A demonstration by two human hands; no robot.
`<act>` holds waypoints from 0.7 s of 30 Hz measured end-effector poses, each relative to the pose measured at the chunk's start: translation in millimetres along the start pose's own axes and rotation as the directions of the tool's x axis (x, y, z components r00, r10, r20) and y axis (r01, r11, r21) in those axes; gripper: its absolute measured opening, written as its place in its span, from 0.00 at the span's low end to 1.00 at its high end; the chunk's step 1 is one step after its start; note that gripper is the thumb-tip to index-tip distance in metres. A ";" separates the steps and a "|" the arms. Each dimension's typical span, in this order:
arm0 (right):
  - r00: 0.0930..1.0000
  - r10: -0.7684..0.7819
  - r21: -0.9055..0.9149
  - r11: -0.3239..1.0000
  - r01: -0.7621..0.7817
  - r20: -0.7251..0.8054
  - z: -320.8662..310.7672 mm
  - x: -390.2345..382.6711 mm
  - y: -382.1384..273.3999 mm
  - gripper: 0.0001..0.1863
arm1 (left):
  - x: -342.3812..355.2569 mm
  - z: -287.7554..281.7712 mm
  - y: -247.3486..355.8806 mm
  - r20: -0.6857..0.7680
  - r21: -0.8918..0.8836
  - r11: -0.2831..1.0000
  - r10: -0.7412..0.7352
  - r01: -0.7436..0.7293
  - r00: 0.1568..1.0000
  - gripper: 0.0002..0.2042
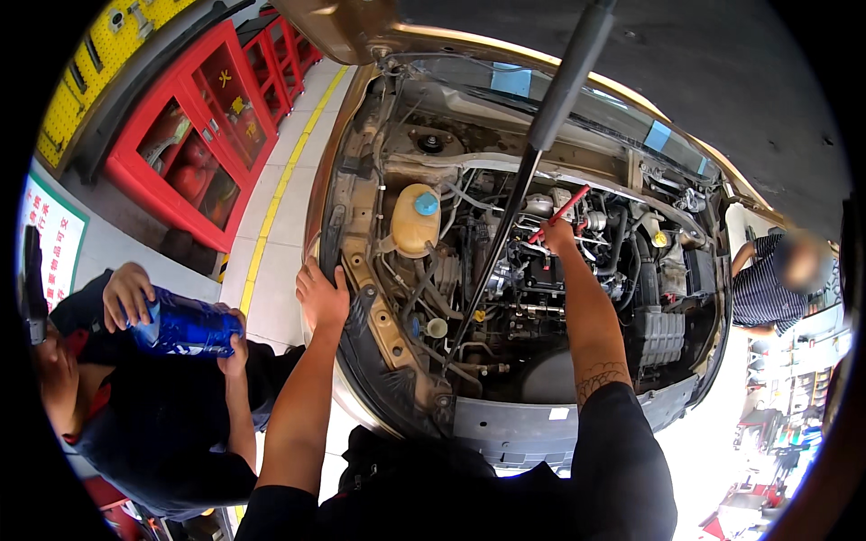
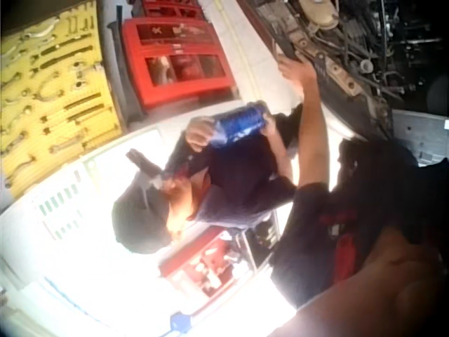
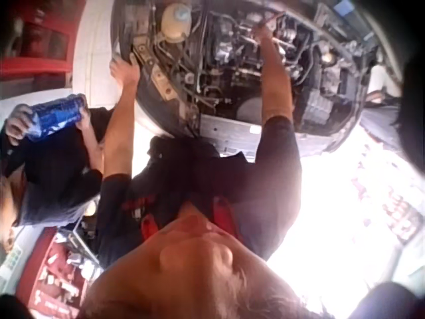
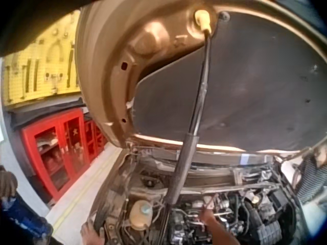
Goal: The person pours blue fluid into the engine bay and uses a ratchet wrench to tighten bolts on the engine. The person also organizes tools in a toolbox.
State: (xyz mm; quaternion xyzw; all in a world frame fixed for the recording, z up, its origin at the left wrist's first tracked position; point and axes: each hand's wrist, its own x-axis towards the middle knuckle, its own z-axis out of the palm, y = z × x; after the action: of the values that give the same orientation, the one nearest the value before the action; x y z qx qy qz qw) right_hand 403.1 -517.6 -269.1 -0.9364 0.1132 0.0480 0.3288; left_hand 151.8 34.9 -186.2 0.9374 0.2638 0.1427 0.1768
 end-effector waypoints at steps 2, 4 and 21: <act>0.999 0.042 -0.004 0.999 -0.042 -0.030 0.7 0.2 12.4 0.13 | 0.8 3.9 4.4 -0.005 -0.013 1.000 0.017 -0.017 1.000 0.34; 0.997 0.076 0.005 0.997 -0.076 -0.013 13.4 -11.1 -4.0 0.14 | 0.7 1.4 -1.5 -0.026 0.005 1.000 0.015 -0.015 1.000 0.33; 0.999 -0.038 -0.224 0.974 0.033 -0.016 5.6 -41.7 -49.3 0.18 | 1.5 9.4 -7.3 -0.110 0.061 0.997 0.057 -0.051 0.992 0.33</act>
State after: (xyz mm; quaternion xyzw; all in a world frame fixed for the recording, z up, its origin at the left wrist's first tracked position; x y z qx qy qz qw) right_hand 374.6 -469.1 -236.8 -0.9697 0.0937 0.0452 0.2211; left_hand 153.2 39.1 -197.3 0.9395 0.2518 0.1920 0.1305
